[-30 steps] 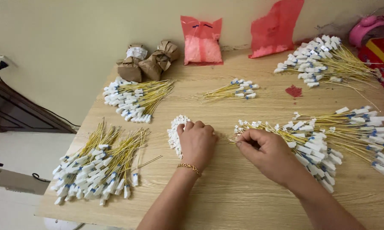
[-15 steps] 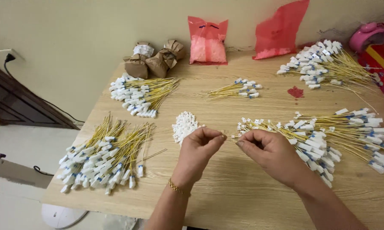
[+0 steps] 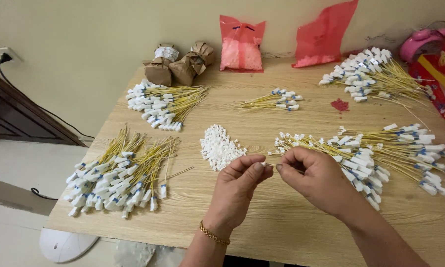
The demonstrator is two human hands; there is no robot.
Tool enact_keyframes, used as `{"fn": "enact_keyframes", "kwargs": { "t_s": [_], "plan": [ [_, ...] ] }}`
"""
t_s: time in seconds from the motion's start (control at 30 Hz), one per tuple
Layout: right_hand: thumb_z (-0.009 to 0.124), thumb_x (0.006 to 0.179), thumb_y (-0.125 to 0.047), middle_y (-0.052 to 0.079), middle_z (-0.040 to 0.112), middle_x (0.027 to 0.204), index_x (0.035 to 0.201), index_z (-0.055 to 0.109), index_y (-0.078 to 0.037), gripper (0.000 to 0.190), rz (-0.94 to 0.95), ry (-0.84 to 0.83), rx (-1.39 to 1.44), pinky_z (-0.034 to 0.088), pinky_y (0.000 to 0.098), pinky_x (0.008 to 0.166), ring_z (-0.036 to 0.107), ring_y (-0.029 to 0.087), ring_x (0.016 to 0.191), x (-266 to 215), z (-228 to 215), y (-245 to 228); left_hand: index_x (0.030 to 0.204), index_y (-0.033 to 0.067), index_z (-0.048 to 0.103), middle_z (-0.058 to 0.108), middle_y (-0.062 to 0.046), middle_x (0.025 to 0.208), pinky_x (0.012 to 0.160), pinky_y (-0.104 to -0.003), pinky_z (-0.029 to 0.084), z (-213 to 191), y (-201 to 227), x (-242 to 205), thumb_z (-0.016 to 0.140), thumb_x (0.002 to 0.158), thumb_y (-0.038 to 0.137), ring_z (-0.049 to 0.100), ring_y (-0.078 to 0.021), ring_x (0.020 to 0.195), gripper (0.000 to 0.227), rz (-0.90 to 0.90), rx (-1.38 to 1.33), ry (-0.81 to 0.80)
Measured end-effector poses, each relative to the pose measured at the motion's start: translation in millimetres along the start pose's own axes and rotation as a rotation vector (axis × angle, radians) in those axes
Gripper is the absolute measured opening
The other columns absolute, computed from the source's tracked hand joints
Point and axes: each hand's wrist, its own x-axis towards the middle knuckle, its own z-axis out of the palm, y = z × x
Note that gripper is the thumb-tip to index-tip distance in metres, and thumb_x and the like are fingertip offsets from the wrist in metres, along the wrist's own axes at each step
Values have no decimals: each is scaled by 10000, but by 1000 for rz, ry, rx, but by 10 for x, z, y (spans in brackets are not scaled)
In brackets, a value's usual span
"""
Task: Assemble small white plastic tips onto yellow wire-like sticks at a workbench.
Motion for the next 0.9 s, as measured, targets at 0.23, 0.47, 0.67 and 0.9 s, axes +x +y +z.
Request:
{"fn": "enact_keyframes", "kwargs": {
  "t_s": [0.23,0.47,0.67,0.9],
  "plan": [
    [731,865,-90,41,594,596,784,756,-2,123,-10,-25,27,354,274,481,444,129,515,-38,-11,-93,1110,-32,713,732,-155,953,953,-363,602,-26,-23,11,678,937,-12,722,-243,949,178,-26,-26,15],
    [743,827,-105,39,642,594,791,775,-20,98,32,-14,-97,400,272,496,500,132,526,-111,-12,-266,1070,-24,732,738,-150,943,928,-366,602,-59,-71,13,686,928,-28,722,-250,945,149,19,79,17],
    [762,820,-136,27,700,599,772,777,-46,104,44,-11,-182,425,261,492,537,122,513,-157,-10,-374,1032,-19,753,751,-135,933,886,-344,603,-33,-84,5,707,911,-42,722,-230,916,131,85,169,-11],
    [751,838,-188,-6,728,656,806,779,-89,108,4,-22,-251,439,263,502,565,110,526,-100,-2,-227,993,-19,765,758,-121,926,854,-311,595,10,-146,20,724,898,-45,708,-198,881,107,116,261,30]
  ]
}}
